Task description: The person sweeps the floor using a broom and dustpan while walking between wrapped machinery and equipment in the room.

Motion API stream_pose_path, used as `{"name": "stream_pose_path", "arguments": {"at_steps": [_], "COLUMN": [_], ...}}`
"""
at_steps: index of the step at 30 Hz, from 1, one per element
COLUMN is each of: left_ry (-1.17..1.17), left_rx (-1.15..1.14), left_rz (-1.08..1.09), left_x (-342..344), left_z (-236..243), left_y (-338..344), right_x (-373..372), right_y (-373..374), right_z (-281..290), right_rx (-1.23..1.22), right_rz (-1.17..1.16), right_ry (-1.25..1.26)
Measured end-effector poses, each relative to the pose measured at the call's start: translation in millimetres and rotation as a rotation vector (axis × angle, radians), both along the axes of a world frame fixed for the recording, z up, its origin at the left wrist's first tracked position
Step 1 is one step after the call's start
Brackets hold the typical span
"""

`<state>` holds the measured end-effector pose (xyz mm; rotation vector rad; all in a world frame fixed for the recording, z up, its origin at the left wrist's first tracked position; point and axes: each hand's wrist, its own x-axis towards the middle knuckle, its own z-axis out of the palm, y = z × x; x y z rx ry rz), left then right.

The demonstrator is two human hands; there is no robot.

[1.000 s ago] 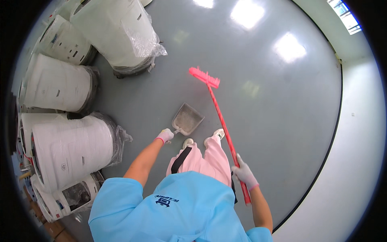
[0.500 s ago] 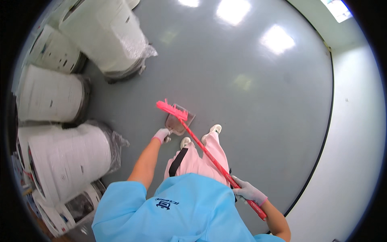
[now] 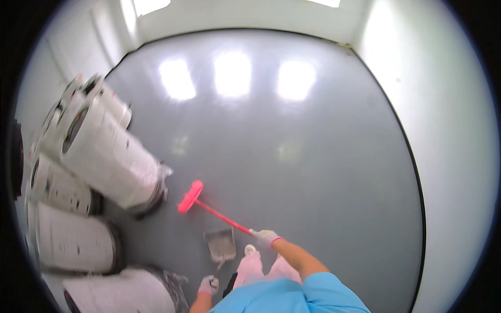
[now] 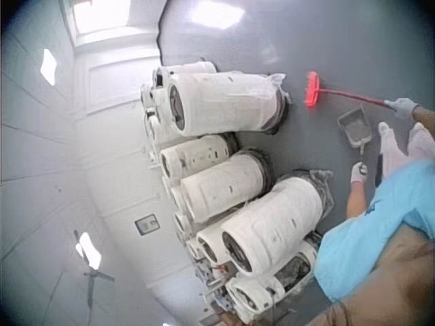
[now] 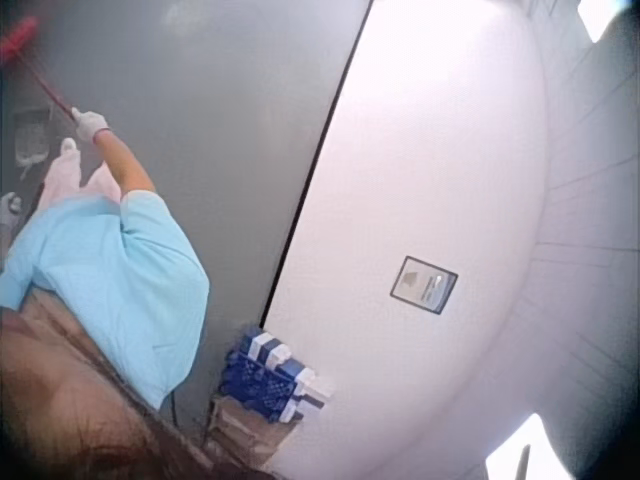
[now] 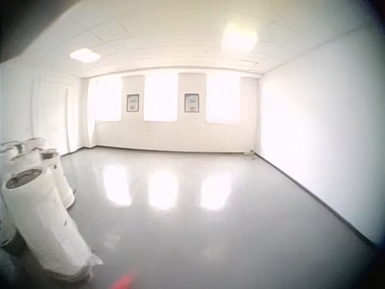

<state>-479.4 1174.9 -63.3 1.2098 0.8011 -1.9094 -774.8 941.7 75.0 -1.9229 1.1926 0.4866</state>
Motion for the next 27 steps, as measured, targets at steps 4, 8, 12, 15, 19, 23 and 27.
{"name": "stream_pose_path", "arguments": {"at_steps": [4,8,12,15,19,23,27], "left_ry": [-0.168,-0.128,-0.077,-0.042,-0.101,-0.087,-0.061], "left_rx": [0.081,0.054,0.024,0.02,0.078,0.23,0.179], "left_rz": [0.016,-0.03,-0.056,-0.071,0.134,0.627,0.746], "left_x": [-5,0,5,9,-26,-58,-80], "left_z": [22,6,-8,-12,21,32,59], "left_y": [54,88,114,135,159,174,204], "right_x": [-9,-74,-142,-195,-243,-284,-309], "right_y": [15,68,133,198,288,368,415], "right_z": [-10,-41,-52,-65,-87,-105,-110], "right_rx": [0.003,0.061,0.106,0.126,0.11,0.12,0.251], "right_rz": [-0.09,-0.293,-0.437,-0.534,-0.586,-0.719,-0.79], "right_ry": [0.069,0.151,0.297,0.284,0.266,0.258,0.27]}}
